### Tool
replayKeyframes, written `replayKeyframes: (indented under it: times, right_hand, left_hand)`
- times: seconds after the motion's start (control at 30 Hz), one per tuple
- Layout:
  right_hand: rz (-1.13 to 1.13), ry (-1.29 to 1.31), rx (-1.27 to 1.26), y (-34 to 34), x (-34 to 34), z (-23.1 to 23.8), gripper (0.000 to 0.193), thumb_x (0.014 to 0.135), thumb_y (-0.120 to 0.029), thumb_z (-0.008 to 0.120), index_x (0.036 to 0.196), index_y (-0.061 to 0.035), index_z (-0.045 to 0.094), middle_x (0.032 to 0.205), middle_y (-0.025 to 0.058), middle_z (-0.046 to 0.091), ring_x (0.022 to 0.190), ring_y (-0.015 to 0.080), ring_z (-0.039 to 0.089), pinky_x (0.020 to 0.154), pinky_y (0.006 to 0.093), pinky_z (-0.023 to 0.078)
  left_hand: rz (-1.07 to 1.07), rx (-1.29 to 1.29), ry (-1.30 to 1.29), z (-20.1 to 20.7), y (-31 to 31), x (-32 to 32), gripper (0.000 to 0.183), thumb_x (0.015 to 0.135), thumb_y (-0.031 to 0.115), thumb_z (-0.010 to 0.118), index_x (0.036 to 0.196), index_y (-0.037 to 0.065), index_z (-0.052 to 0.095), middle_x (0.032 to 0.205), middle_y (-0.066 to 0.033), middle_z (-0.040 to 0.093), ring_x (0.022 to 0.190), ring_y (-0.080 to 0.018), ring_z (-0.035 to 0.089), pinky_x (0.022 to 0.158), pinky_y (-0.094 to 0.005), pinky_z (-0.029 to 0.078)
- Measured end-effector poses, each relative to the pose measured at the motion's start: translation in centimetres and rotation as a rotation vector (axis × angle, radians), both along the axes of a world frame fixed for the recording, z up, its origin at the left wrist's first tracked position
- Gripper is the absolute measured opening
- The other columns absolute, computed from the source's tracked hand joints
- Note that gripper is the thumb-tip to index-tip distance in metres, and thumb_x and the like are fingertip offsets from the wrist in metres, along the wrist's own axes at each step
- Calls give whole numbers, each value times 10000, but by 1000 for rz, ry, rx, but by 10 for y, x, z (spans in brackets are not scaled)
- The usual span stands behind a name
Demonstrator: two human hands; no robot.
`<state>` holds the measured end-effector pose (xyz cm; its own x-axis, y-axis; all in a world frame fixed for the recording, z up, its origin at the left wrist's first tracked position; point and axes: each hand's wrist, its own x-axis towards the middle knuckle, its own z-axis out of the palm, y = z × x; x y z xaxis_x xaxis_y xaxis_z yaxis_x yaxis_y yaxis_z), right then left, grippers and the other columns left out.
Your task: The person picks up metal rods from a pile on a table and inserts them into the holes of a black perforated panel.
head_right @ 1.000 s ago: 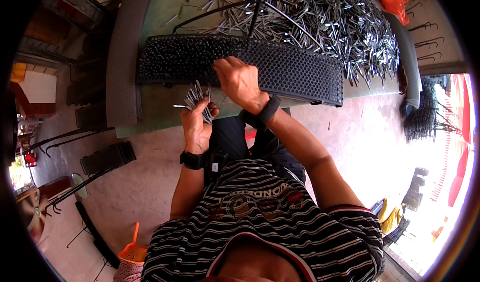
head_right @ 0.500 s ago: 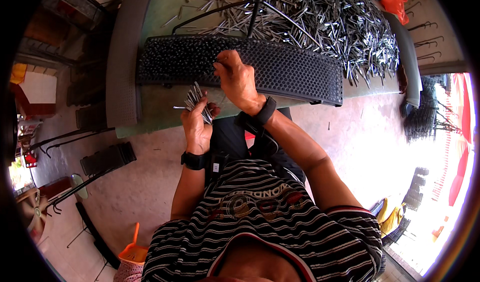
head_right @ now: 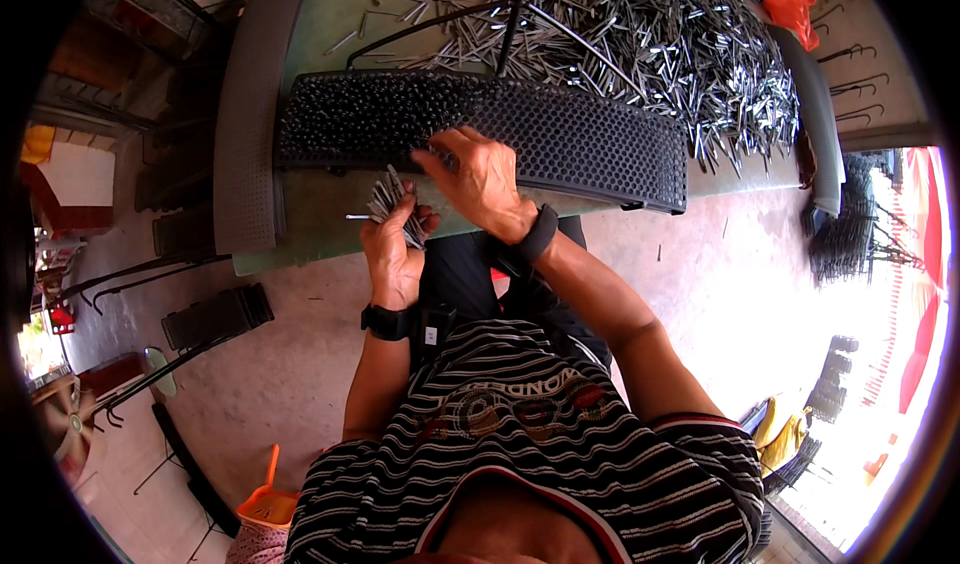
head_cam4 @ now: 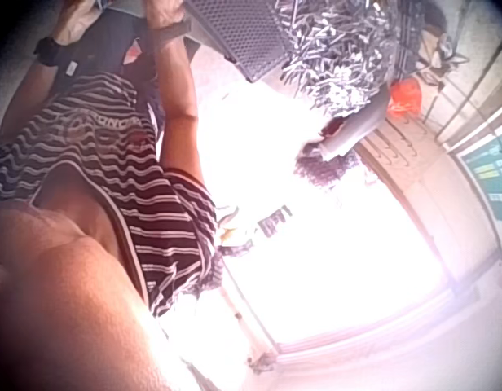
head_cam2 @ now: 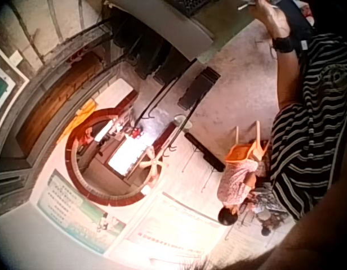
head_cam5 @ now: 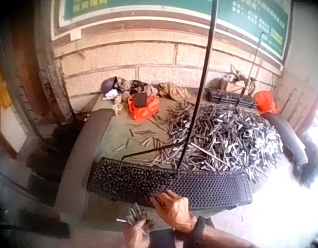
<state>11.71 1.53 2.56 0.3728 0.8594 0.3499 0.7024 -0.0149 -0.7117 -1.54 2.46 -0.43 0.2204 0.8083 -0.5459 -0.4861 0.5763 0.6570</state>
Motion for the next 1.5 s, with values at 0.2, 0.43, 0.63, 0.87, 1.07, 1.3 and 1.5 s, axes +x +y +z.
replayKeyframes:
  times: [0.2, 0.43, 0.63, 0.87, 1.07, 1.3, 1.5]
  right_hand:
    - [100, 429, -94, -7, 4, -13, 110, 747, -101, 648, 773, 6, 645, 678, 133, 638, 556, 191, 627, 517, 296, 477]
    - [256, 290, -279, -5, 8, -11, 93, 793, -41, 596, 798, 50, 611, 628, 110, 626, 562, 136, 623, 502, 254, 472]
    - [9, 640, 31, 0, 1, 2, 55, 809, -15, 590, 838, 31, 593, 666, 93, 640, 627, 123, 646, 528, 239, 495]
    - [17, 299, 170, 10, -4, -9, 77, 829, -12, 576, 896, -1, 540, 725, 113, 634, 666, 168, 661, 537, 261, 501]
    - [88, 21, 165, 14, 0, -25, 68, 806, -42, 595, 867, -26, 573, 729, 118, 622, 607, 270, 626, 526, 317, 487]
    - [18, -49, -4, 6, -2, -4, 126, 753, -156, 671, 766, -38, 631, 663, 123, 616, 574, 282, 609, 524, 331, 476]
    - [0, 644, -196, -4, 26, -1, 82, 783, -58, 603, 799, 21, 617, 603, 80, 614, 536, 123, 593, 498, 263, 454]
  left_hand:
    - [-59, 20, -38, -3, -5, 6, 130, 828, 21, 594, 956, 15, 618, 814, -57, 614, 642, -166, 602, 538, -318, 537]
    - [-51, 33, -8, -6, -5, 2, 150, 818, 7, 595, 968, 5, 610, 814, -60, 611, 638, -174, 602, 530, -324, 540]
    - [-47, 29, 35, -4, -4, -1, 158, 819, 11, 596, 975, -12, 609, 812, -64, 599, 633, -168, 593, 523, -319, 536]
    - [-45, 39, 61, -2, -4, -1, 159, 816, 0, 586, 973, -13, 615, 787, -53, 593, 591, -142, 549, 490, -297, 498]
    - [-45, 43, 88, 0, -4, -3, 141, 800, -1, 612, 940, -7, 620, 767, -47, 598, 586, -133, 547, 477, -282, 476]
    - [-35, 37, 78, 3, -4, 0, 118, 749, -25, 657, 858, -8, 614, 732, -64, 606, 549, -157, 563, 452, -281, 485]
    - [-135, 93, -11, 4, -8, 22, 224, 759, -44, 636, 973, -28, 569, 765, -78, 605, 567, -161, 573, 486, -283, 493]
